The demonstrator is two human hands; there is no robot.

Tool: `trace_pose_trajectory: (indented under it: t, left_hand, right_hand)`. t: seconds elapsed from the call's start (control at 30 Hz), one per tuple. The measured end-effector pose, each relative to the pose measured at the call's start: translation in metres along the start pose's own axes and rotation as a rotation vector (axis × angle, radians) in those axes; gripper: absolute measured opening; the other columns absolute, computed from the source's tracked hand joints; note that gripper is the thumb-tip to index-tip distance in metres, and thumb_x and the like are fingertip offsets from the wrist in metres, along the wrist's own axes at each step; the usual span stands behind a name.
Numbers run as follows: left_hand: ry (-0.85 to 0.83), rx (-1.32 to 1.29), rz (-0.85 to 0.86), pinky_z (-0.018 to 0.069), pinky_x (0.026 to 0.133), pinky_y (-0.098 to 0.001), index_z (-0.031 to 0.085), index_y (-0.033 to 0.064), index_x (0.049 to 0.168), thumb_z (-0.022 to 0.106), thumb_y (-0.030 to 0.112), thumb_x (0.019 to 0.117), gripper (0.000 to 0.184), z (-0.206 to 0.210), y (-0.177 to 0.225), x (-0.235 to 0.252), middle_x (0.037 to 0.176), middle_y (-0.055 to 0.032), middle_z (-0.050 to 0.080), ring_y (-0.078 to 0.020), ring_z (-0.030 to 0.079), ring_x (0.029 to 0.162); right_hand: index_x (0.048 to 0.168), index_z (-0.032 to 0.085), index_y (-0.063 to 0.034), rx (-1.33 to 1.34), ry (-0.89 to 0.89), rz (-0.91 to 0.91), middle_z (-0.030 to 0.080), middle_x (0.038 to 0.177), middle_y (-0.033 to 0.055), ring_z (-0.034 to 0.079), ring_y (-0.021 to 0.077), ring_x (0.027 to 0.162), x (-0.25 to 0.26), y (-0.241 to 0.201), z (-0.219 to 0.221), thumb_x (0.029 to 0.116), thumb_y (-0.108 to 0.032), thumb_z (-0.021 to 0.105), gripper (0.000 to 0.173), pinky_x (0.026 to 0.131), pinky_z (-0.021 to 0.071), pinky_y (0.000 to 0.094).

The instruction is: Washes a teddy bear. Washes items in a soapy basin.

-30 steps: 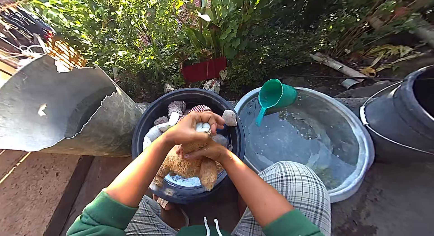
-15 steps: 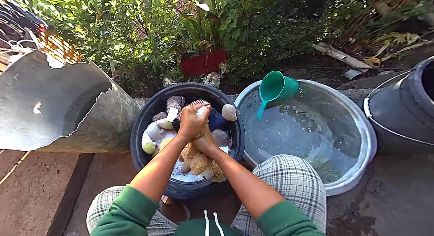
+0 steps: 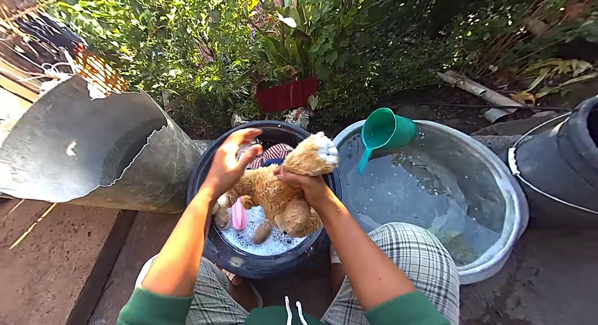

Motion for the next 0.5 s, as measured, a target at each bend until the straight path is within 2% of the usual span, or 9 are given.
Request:
trace_pose_trajectory:
  t: [0.07, 0.1, 0.13, 0.17, 0.2, 0.27, 0.33, 0.4, 0.5]
  left_hand:
    - [0.072, 0.121, -0.077, 0.0536, 0.103, -0.0481, 0.057, 0.0027, 0.140, 0.049, 0.024, 0.1080, 0.039, -0.023, -0.048, -0.019, 0.136, -0.0156, 0.065, -0.0261, 0.065, 0.123]
    - [0.041, 0.179, -0.125, 0.0530, 0.102, -0.0533, 0.056, 0.0004, 0.140, 0.054, 0.013, 0.1044, 0.037, -0.029, -0.071, -0.028, 0.134, -0.0192, 0.065, -0.0314, 0.065, 0.121]
    - [-0.036, 0.190, -0.174, 0.0496, 0.104, -0.0588, 0.054, -0.0014, 0.142, 0.064, 0.005, 0.0967, 0.047, -0.030, -0.084, -0.038, 0.134, -0.0231, 0.064, -0.0377, 0.062, 0.123]
    - [-0.114, 0.169, -0.212, 0.0463, 0.108, -0.0595, 0.053, -0.0020, 0.143, 0.075, 0.006, 0.0884, 0.059, -0.027, -0.089, -0.047, 0.134, -0.0248, 0.063, -0.0390, 0.060, 0.125]
    - [-0.155, 0.138, -0.224, 0.0466, 0.110, -0.0512, 0.056, -0.0036, 0.139, 0.083, 0.017, 0.0835, 0.065, -0.020, -0.086, -0.055, 0.130, -0.0228, 0.065, -0.0320, 0.061, 0.124]
    - [-0.097, 0.012, -0.164, 0.0491, 0.109, -0.0348, 0.060, -0.0037, 0.132, 0.092, 0.036, 0.0717, 0.079, -0.008, -0.066, -0.063, 0.123, -0.0135, 0.069, -0.0145, 0.064, 0.118]
    - [0.001, -0.166, -0.067, 0.0522, 0.104, -0.0274, 0.058, -0.0047, 0.132, 0.094, 0.040, 0.0660, 0.088, 0.005, -0.046, -0.060, 0.120, -0.0070, 0.071, -0.0050, 0.065, 0.112]
    - [0.064, -0.354, 0.009, 0.0505, 0.107, -0.0284, 0.047, -0.0034, 0.146, 0.095, 0.032, 0.0670, 0.100, 0.023, -0.033, -0.054, 0.134, -0.0069, 0.065, -0.0058, 0.062, 0.121]
    - [0.135, -0.373, 0.212, 0.0426, 0.119, -0.0392, 0.041, 0.0006, 0.154, 0.093, 0.029, 0.0709, 0.102, 0.045, -0.027, -0.044, 0.156, -0.0122, 0.049, -0.0180, 0.049, 0.142]
  right_hand:
    - [0.093, 0.070, -0.0115, 0.092, -0.039, -0.105, 0.071, 0.090, -0.0002, 0.068, 0.0106, 0.086, 0.006, -0.003, -0.008, 0.0806, -0.008, 0.068, 0.013, 0.079, 0.0577, 0.0310]
    - [0.089, 0.070, -0.0134, 0.137, -0.043, -0.150, 0.071, 0.089, -0.0008, 0.068, 0.0107, 0.085, 0.009, -0.005, -0.009, 0.0799, -0.010, 0.066, 0.011, 0.078, 0.0575, 0.0311]
    - [0.086, 0.070, -0.0149, 0.184, -0.046, -0.181, 0.071, 0.088, -0.0013, 0.067, 0.0104, 0.085, 0.011, -0.007, -0.011, 0.0803, -0.011, 0.065, 0.008, 0.078, 0.0572, 0.0307]
    - [0.084, 0.070, -0.0159, 0.227, -0.046, -0.202, 0.071, 0.086, -0.0016, 0.068, 0.0103, 0.085, 0.012, -0.009, -0.012, 0.0808, -0.011, 0.065, 0.008, 0.078, 0.0573, 0.0303]
    - [0.081, 0.070, -0.0175, 0.260, -0.045, -0.214, 0.071, 0.085, -0.0023, 0.068, 0.0100, 0.084, 0.013, -0.011, -0.013, 0.0812, -0.012, 0.063, 0.009, 0.078, 0.0577, 0.0300]
    - [0.079, 0.070, -0.0193, 0.299, -0.037, -0.204, 0.071, 0.082, -0.0034, 0.069, 0.0089, 0.082, 0.014, -0.011, -0.014, 0.0832, -0.013, 0.060, 0.013, 0.076, 0.0580, 0.0283]
    - [0.079, 0.070, -0.0192, 0.319, -0.001, -0.143, 0.071, 0.080, -0.0037, 0.069, 0.0074, 0.079, 0.013, -0.009, -0.011, 0.0871, -0.011, 0.054, 0.020, 0.073, 0.0584, 0.0261]
    - [0.077, 0.068, -0.0183, 0.316, 0.036, -0.021, 0.069, 0.076, -0.0046, 0.067, 0.0054, 0.074, 0.011, -0.004, -0.002, 0.0904, -0.009, 0.046, 0.028, 0.069, 0.0569, 0.0235]
    - [0.081, 0.064, -0.0125, 0.221, 0.129, 0.191, 0.067, 0.071, -0.0024, 0.064, 0.0050, 0.064, 0.008, 0.008, 0.015, 0.0960, -0.007, 0.045, 0.024, 0.060, 0.0548, 0.0226]
Point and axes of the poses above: each hand's wrist, its own x-axis towards the middle knuckle, its own z-axis out of the palm, y = z × x, the point moved 2 cm from there along x, towards the middle knuckle
